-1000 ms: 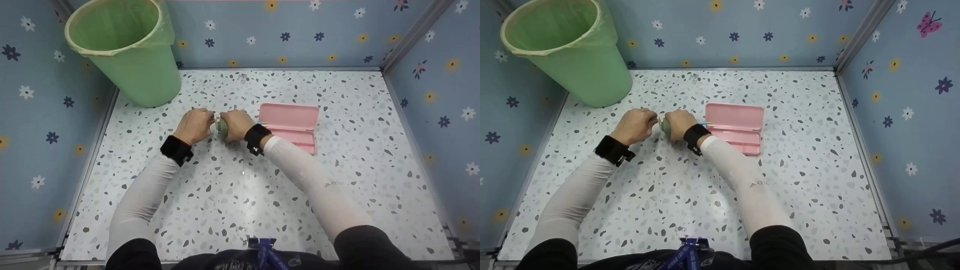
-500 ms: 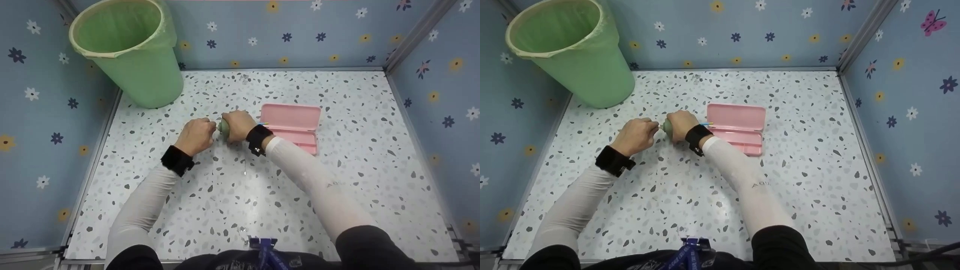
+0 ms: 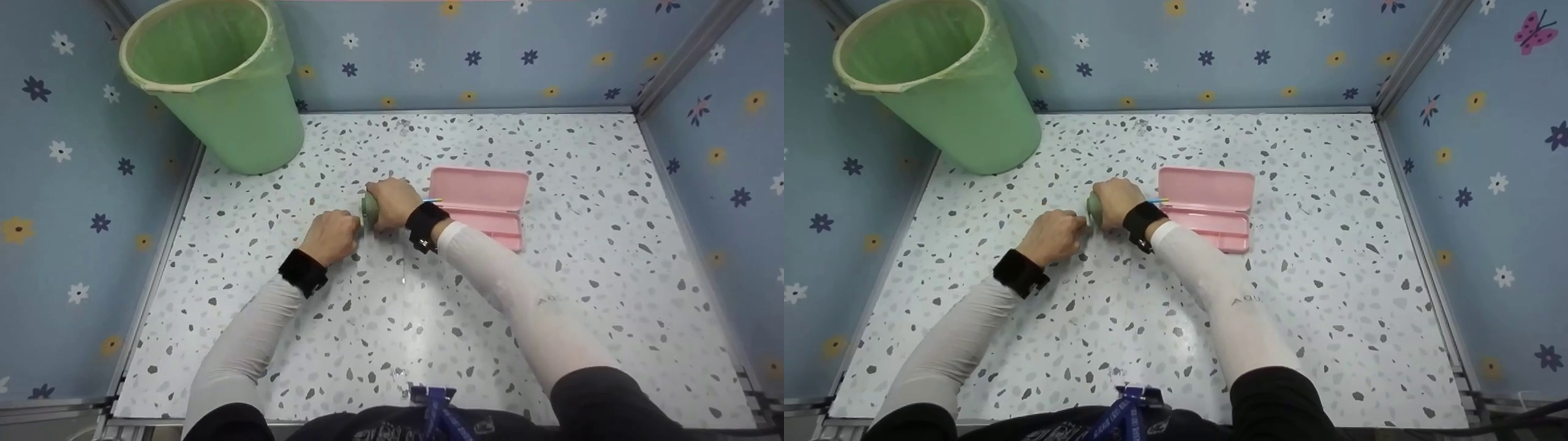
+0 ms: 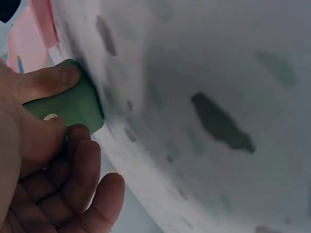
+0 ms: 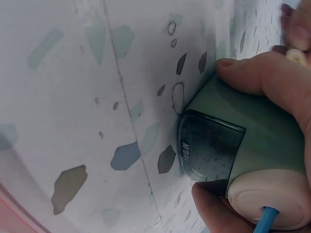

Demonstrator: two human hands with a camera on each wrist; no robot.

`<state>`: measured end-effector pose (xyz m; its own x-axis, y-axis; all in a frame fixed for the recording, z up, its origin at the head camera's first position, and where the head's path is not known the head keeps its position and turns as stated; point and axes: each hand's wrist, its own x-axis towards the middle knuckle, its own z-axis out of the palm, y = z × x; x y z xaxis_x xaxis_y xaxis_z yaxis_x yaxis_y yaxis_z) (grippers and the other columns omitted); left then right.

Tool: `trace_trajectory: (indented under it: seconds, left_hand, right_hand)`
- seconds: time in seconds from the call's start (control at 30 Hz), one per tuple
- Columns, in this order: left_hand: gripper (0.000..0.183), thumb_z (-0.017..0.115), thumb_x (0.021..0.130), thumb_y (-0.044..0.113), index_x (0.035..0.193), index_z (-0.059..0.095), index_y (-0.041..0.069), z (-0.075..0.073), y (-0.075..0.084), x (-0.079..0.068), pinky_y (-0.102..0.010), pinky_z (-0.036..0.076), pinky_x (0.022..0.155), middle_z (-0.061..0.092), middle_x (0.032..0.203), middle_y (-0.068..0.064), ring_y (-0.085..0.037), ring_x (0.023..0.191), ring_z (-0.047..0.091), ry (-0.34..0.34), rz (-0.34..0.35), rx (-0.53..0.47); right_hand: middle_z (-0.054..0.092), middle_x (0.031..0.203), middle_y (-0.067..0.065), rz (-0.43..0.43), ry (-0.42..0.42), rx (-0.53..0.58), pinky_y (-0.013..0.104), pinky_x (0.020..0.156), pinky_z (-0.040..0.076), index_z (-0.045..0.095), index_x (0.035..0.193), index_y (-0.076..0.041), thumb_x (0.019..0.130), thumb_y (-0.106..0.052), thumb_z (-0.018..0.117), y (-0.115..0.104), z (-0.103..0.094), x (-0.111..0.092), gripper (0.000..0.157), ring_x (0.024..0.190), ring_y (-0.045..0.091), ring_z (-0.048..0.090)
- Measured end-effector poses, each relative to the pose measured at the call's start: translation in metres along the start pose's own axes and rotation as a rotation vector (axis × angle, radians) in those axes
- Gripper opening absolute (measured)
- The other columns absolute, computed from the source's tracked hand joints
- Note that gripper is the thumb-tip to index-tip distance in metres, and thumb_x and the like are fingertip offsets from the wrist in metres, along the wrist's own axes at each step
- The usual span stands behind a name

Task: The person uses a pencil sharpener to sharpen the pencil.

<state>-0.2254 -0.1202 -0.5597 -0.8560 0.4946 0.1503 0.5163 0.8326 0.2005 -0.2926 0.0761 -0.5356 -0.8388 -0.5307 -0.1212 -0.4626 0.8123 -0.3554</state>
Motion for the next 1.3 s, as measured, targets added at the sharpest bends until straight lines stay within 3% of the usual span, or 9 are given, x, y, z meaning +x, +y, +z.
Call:
trace_trajectory:
  seconds: [0.17, 0.3, 0.43, 0.47, 0.6, 0.77, 0.93, 1.17, 1.3]
  left_hand:
    - [0.006, 0.071, 0.076, -0.002, 0.076, 0.072, 0.004, 0.012, -0.006, 0.009, -0.058, 0.061, 0.069, 0.073, 0.078, -0.017, -0.041, 0.07, 0.069, -0.039, -0.084, -0.03]
    - [0.007, 0.076, 0.076, -0.001, 0.074, 0.072, 0.005, 0.009, -0.006, 0.017, -0.058, 0.063, 0.071, 0.076, 0.079, -0.018, -0.041, 0.073, 0.071, -0.074, -0.143, -0.077]
    - [0.008, 0.076, 0.083, 0.002, 0.076, 0.075, 0.003, 0.005, -0.007, 0.029, -0.06, 0.064, 0.076, 0.079, 0.084, -0.022, -0.044, 0.079, 0.075, -0.103, -0.194, -0.1]
    - [0.01, 0.075, 0.085, 0.004, 0.075, 0.075, 0.006, 0.013, -0.015, 0.034, -0.058, 0.065, 0.075, 0.08, 0.083, -0.019, -0.042, 0.078, 0.076, -0.099, -0.186, -0.104]
    - [0.008, 0.073, 0.087, 0.004, 0.08, 0.077, 0.005, 0.012, -0.02, 0.044, -0.059, 0.065, 0.081, 0.081, 0.09, -0.021, -0.044, 0.085, 0.078, -0.134, -0.203, -0.103]
    - [0.004, 0.072, 0.085, 0.002, 0.085, 0.076, 0.002, -0.001, -0.017, 0.05, -0.06, 0.064, 0.085, 0.081, 0.095, -0.024, -0.046, 0.09, 0.077, -0.172, -0.228, -0.105]
    - [0.007, 0.073, 0.089, 0.003, 0.09, 0.079, -0.001, -0.006, -0.019, 0.06, -0.059, 0.065, 0.086, 0.081, 0.094, -0.023, -0.045, 0.089, 0.077, -0.164, -0.209, -0.105]
    - [0.009, 0.073, 0.096, 0.005, 0.097, 0.081, 0.0, -0.011, -0.023, 0.065, -0.057, 0.064, 0.089, 0.081, 0.098, -0.022, -0.044, 0.094, 0.077, -0.162, -0.238, -0.113]
    - [0.012, 0.069, 0.098, 0.003, 0.09, 0.078, 0.001, -0.015, -0.024, 0.067, -0.058, 0.064, 0.086, 0.08, 0.094, -0.021, -0.044, 0.09, 0.076, -0.122, -0.223, -0.105]
  right_hand:
    - [0.079, 0.107, 0.008, -0.014, -0.009, 0.012, 0.048, 0.091, 0.064, 0.069, 0.117, -0.013, 0.069, -0.023, 0.101, 0.001, 0.0, 0.001, 0.058, 0.1, 0.032, 0.075]
    - [0.08, 0.108, 0.008, -0.02, -0.005, 0.003, 0.048, 0.091, 0.064, 0.07, 0.116, -0.012, 0.068, -0.024, 0.102, 0.001, -0.001, 0.0, 0.059, 0.1, 0.032, 0.076]
    - [0.081, 0.108, 0.009, -0.04, 0.013, -0.022, 0.049, 0.091, 0.065, 0.07, 0.116, -0.011, 0.067, -0.025, 0.103, 0.003, -0.002, -0.001, 0.061, 0.1, 0.033, 0.078]
    - [0.082, 0.108, 0.009, -0.045, 0.016, -0.027, 0.049, 0.091, 0.065, 0.069, 0.116, -0.01, 0.067, -0.025, 0.103, 0.003, -0.002, -0.001, 0.061, 0.1, 0.033, 0.078]
    - [0.082, 0.109, 0.01, -0.042, 0.009, -0.007, 0.048, 0.09, 0.065, 0.07, 0.116, -0.011, 0.068, -0.023, 0.102, 0.004, 0.0, -0.002, 0.059, 0.1, 0.033, 0.078]
    - [0.082, 0.11, 0.01, -0.05, 0.003, 0.007, 0.047, 0.092, 0.065, 0.07, 0.117, -0.011, 0.069, -0.024, 0.101, 0.005, 0.0, -0.002, 0.058, 0.101, 0.033, 0.078]
    - [0.082, 0.11, 0.009, -0.032, 0.0, 0.026, 0.047, 0.094, 0.065, 0.069, 0.117, -0.012, 0.07, -0.022, 0.101, 0.006, -0.001, -0.003, 0.057, 0.102, 0.033, 0.078]
    - [0.08, 0.109, 0.007, -0.016, -0.012, 0.048, 0.044, 0.091, 0.064, 0.068, 0.117, -0.014, 0.07, -0.02, 0.1, 0.006, 0.0, -0.002, 0.057, 0.1, 0.03, 0.076]
    - [0.081, 0.109, 0.008, -0.014, -0.015, 0.044, 0.045, 0.091, 0.064, 0.069, 0.116, -0.013, 0.071, -0.019, 0.099, 0.006, 0.0, -0.001, 0.055, 0.1, 0.03, 0.076]
